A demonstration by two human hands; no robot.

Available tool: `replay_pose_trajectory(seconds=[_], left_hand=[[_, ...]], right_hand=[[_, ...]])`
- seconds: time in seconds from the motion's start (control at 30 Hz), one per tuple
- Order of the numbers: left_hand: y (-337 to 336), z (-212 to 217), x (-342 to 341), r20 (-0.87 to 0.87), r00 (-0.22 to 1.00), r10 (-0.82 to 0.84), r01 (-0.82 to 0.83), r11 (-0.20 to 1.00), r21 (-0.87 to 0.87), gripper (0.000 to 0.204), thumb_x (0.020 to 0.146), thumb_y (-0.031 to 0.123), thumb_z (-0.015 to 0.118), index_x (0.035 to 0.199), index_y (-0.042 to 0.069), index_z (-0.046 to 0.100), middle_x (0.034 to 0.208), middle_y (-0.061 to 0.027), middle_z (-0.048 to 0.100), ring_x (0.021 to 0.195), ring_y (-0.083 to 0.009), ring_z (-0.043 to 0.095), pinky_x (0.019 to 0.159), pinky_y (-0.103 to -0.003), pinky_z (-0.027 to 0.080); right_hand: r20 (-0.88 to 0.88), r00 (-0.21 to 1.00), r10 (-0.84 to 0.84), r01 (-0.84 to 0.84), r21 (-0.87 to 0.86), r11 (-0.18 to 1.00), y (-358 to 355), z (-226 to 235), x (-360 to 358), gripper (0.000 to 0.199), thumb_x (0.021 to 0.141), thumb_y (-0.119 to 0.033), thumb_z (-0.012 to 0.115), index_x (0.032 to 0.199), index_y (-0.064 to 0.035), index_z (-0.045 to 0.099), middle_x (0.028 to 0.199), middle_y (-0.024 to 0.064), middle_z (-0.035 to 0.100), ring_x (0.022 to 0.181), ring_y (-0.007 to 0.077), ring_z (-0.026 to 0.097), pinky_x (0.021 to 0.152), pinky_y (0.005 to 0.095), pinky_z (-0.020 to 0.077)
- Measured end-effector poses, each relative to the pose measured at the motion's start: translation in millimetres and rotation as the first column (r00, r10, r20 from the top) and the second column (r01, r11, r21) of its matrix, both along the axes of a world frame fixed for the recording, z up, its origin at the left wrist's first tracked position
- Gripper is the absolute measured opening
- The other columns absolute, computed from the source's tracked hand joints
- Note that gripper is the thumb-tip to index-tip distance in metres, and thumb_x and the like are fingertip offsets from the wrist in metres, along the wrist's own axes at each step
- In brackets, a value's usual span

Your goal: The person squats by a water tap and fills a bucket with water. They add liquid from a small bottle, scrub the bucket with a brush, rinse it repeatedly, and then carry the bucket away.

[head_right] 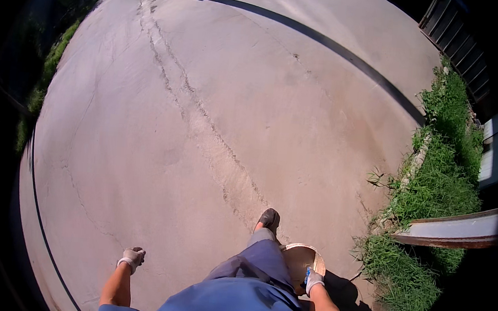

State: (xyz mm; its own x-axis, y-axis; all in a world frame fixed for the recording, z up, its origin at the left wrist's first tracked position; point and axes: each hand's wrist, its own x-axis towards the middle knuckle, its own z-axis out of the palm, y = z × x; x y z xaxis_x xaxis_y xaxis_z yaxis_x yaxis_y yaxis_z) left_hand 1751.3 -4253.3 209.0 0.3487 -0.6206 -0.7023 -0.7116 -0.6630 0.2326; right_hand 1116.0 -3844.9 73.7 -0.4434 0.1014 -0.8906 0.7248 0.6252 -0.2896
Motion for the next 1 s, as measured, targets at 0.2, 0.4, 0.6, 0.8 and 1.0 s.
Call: replay_pose_trajectory(seconds=[0.2,0.4,0.6,0.8,1.0], left_hand=[[-57.3,0.6,-87.2,-0.088,0.996,-0.005,0.040,0.915,0.401,0.029,0.095,0.020,0.073,0.119,0.004,0.074,0.089,-0.0064,0.073,0.076,-0.0184,0.071,0.066,-0.034,0.059],[-238.3,-19.3,-226.3,-0.196,0.976,-0.096,0.169,0.898,0.406,0.029,0.095,0.021,0.074,0.118,0.003,0.073,0.088,-0.0055,0.072,0.075,-0.0184,0.070,0.067,-0.035,0.060],[-491.7,-57.8,-416.4,-0.077,0.916,-0.394,0.397,0.865,0.306,0.040,0.093,0.025,0.075,0.127,0.004,0.073,0.095,-0.0074,0.076,0.077,-0.0177,0.071,0.072,-0.034,0.059],[-779.0,-22.8,-624.6,-0.115,0.810,-0.575,0.554,0.814,-0.174,0.045,0.094,0.027,0.077,0.131,0.002,0.070,0.126,-0.0190,0.074,0.119,-0.0294,0.070,0.104,-0.037,0.053],[-932.3,20.7,-790.2,-0.133,0.808,-0.573,0.522,0.803,-0.288,0.043,0.095,0.020,0.076,0.132,-0.001,0.068,0.106,-0.0104,0.078,0.080,-0.0143,0.069,0.075,-0.031,0.057]], right_hand=[[-0.054,0.863,0.502,-0.464,0.309,0.830,-50.4,-10.6,-64.7,0.051,0.099,-0.052,0.065,0.105,-0.0026,0.075,0.089,0.0084,0.075,0.075,0.0209,0.069,0.071,0.0376,0.0549],[0.005,0.959,-0.283,0.283,0.048,0.958,-176.3,55.8,-125.6,0.033,0.096,-0.045,0.073,0.083,-0.0155,0.068,0.057,-0.0009,0.052,0.045,0.0166,0.048,0.047,0.0400,0.0464],[-0.191,0.903,-0.385,0.398,0.035,0.917,-271.0,62.4,-248.7,0.035,0.095,-0.049,0.073,0.089,-0.0155,0.066,0.064,0.0011,0.054,0.053,0.0188,0.054,0.049,0.0403,0.0452],[-0.130,0.933,-0.336,0.354,0.153,0.923,-372.4,67.9,-349.8,0.039,0.096,-0.051,0.069,0.104,-0.0133,0.068,0.081,0.0066,0.062,0.069,0.0241,0.061,0.062,0.0427,0.0515],[0.051,0.841,-0.538,0.541,-0.056,0.839,-457.6,-0.6,-474.2,0.044,0.096,-0.049,0.070,0.119,-0.0103,0.071,0.106,0.0101,0.070,0.093,0.0297,0.068,0.076,0.0446,0.0577]])
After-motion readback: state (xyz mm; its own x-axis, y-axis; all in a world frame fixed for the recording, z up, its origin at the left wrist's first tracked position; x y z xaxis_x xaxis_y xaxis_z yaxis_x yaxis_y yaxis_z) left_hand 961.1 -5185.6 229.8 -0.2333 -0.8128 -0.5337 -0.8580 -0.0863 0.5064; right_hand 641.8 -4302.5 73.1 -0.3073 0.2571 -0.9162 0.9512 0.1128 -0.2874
